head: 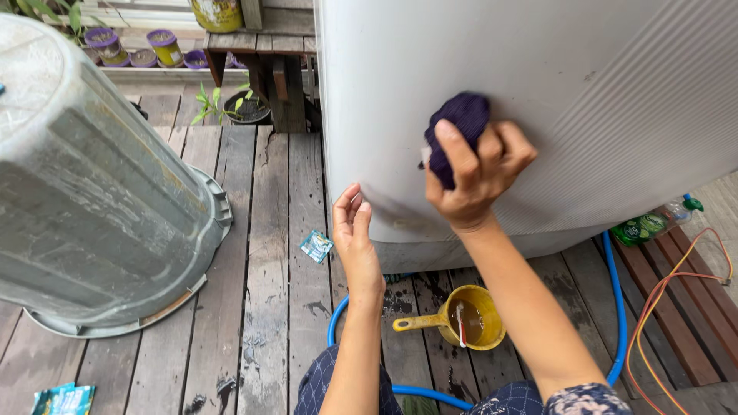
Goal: The person cleans the exterior of a washing machine by scrubbing with a brush and wiping the surface with a cloth.
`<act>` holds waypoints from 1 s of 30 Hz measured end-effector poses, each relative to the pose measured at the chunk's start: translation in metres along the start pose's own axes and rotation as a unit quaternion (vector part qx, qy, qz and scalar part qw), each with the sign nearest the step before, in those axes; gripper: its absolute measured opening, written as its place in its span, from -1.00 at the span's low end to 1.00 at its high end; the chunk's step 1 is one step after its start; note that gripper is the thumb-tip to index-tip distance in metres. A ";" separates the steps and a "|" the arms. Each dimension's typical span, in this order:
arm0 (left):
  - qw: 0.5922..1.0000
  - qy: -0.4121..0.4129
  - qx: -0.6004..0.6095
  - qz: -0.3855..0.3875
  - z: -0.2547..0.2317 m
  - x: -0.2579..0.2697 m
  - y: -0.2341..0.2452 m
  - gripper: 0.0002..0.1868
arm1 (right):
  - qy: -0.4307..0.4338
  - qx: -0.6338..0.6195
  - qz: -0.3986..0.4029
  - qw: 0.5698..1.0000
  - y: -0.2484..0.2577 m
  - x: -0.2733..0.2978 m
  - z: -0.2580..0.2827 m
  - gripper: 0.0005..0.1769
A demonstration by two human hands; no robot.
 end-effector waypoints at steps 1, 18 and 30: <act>1.000 -0.014 -0.002 0.002 0.001 -0.001 -0.001 -0.59 | 0.031 0.003 0.005 1.000 -0.003 0.012 0.005 -0.64; 1.000 -0.019 -0.023 0.005 -0.013 0.001 0.003 -0.58 | 0.129 0.053 0.004 0.990 0.009 0.015 -0.024 -0.46; 0.992 -0.077 -0.096 0.022 -0.011 0.015 -0.012 -0.64 | 0.001 0.073 0.010 0.997 0.041 0.035 -0.079 -0.45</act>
Point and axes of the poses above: each hand's wrist, its own x-axis away from the middle knuckle, its own y-axis out of the back of the hand, z = x × y, the point moved 1 cm from there along -x, towards the middle knuckle, and after that the axes turned 2 degrees about -z, right-handed, at the moved point
